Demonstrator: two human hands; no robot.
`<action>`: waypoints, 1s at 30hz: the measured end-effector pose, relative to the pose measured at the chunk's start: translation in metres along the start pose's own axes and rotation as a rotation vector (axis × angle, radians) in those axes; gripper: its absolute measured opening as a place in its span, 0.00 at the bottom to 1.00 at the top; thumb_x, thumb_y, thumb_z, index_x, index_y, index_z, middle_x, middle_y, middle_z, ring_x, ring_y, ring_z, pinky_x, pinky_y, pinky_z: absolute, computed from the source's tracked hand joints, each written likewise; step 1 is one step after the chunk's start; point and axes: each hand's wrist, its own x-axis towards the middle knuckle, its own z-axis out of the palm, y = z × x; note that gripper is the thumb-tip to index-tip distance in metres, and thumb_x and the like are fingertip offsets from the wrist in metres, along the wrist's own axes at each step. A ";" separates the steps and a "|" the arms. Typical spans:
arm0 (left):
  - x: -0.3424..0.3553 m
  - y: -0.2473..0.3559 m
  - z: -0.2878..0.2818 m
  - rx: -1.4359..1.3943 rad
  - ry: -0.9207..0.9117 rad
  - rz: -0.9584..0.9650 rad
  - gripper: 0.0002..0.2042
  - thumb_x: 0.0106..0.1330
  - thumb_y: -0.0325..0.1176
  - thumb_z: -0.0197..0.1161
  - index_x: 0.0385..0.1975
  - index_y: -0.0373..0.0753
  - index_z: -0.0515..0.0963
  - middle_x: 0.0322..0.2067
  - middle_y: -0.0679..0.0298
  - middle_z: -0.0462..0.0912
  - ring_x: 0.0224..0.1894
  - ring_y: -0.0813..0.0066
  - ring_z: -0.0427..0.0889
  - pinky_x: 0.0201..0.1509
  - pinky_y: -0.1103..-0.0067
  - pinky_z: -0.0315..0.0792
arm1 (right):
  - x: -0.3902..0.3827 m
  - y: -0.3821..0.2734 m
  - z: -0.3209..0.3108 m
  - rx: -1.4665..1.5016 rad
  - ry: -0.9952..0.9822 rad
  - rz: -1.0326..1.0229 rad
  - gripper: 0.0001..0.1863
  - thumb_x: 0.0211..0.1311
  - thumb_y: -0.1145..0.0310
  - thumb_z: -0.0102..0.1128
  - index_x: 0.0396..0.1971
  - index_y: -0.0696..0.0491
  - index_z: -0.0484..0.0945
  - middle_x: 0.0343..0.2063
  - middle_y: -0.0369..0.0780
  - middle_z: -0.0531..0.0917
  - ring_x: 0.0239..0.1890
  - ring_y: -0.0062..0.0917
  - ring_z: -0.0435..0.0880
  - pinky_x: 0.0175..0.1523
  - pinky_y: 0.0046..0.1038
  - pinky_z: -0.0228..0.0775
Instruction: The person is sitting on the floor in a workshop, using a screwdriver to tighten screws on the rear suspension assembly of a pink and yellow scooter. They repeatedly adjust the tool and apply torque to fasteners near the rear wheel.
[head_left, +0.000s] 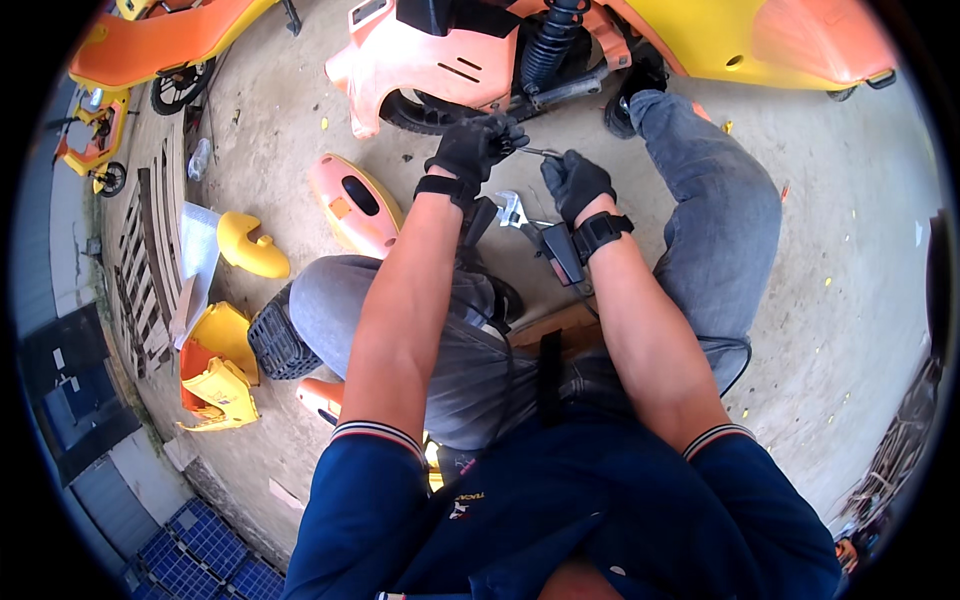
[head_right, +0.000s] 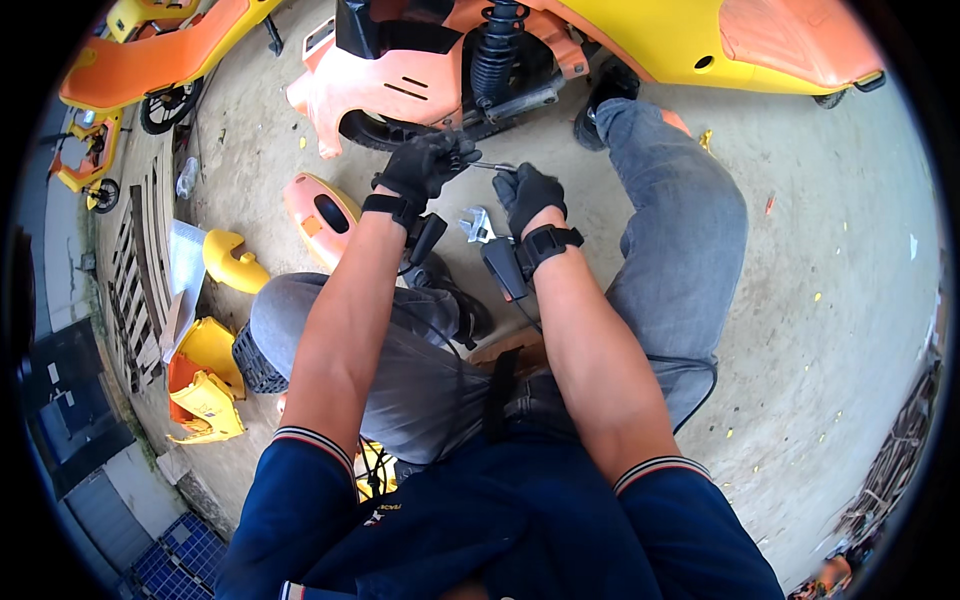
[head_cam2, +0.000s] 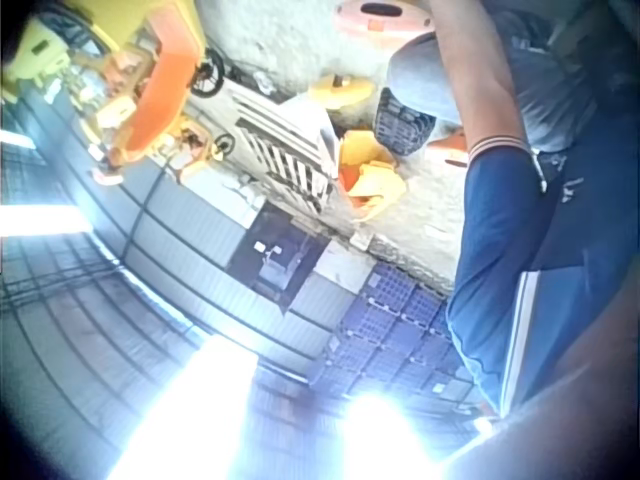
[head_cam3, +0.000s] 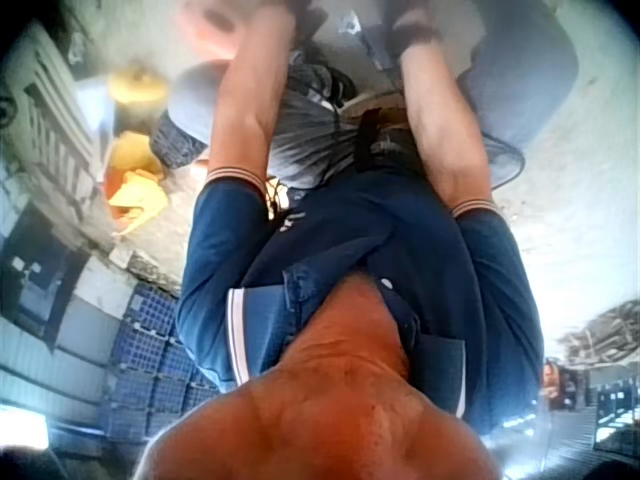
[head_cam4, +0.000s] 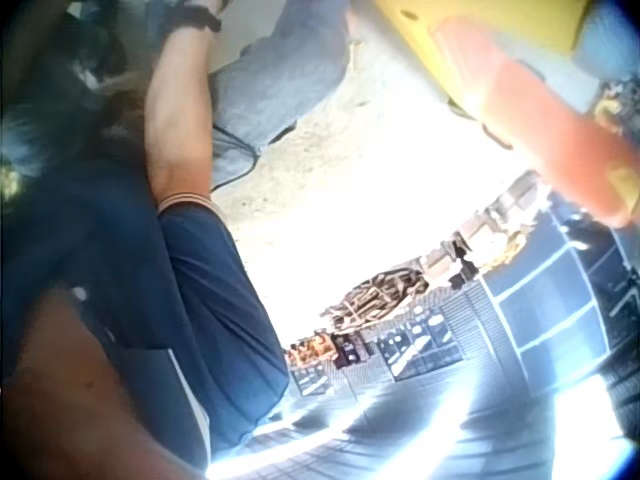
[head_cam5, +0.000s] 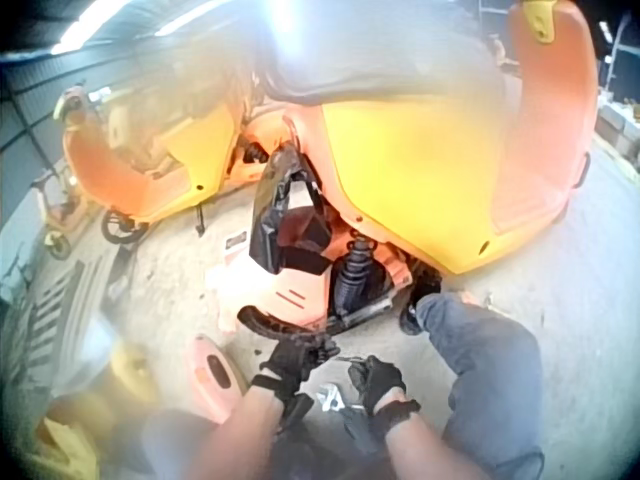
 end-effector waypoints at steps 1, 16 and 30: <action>-0.002 -0.008 -0.002 -0.174 0.032 -0.017 0.15 0.52 0.25 0.67 0.41 0.41 0.79 0.37 0.59 0.82 0.40 0.62 0.80 0.45 0.74 0.74 | -0.006 -0.007 -0.002 -0.273 -0.076 0.001 0.14 0.63 0.60 0.50 0.34 0.56 0.77 0.34 0.47 0.82 0.37 0.38 0.81 0.41 0.32 0.74; -0.001 0.011 0.001 -0.007 -0.001 -0.042 0.18 0.50 0.19 0.64 0.43 0.38 0.78 0.40 0.59 0.82 0.43 0.64 0.81 0.48 0.76 0.74 | -0.014 -0.006 0.016 -0.346 -0.157 0.093 0.21 0.59 0.51 0.54 0.33 0.58 0.78 0.31 0.52 0.81 0.39 0.46 0.80 0.43 0.36 0.72; 0.003 0.014 0.004 -0.221 0.014 -0.286 0.16 0.53 0.14 0.59 0.43 0.33 0.77 0.40 0.60 0.81 0.43 0.72 0.81 0.48 0.79 0.75 | -0.015 0.010 0.028 -0.364 -0.188 0.086 0.23 0.62 0.49 0.49 0.35 0.57 0.75 0.33 0.53 0.80 0.41 0.49 0.78 0.44 0.39 0.71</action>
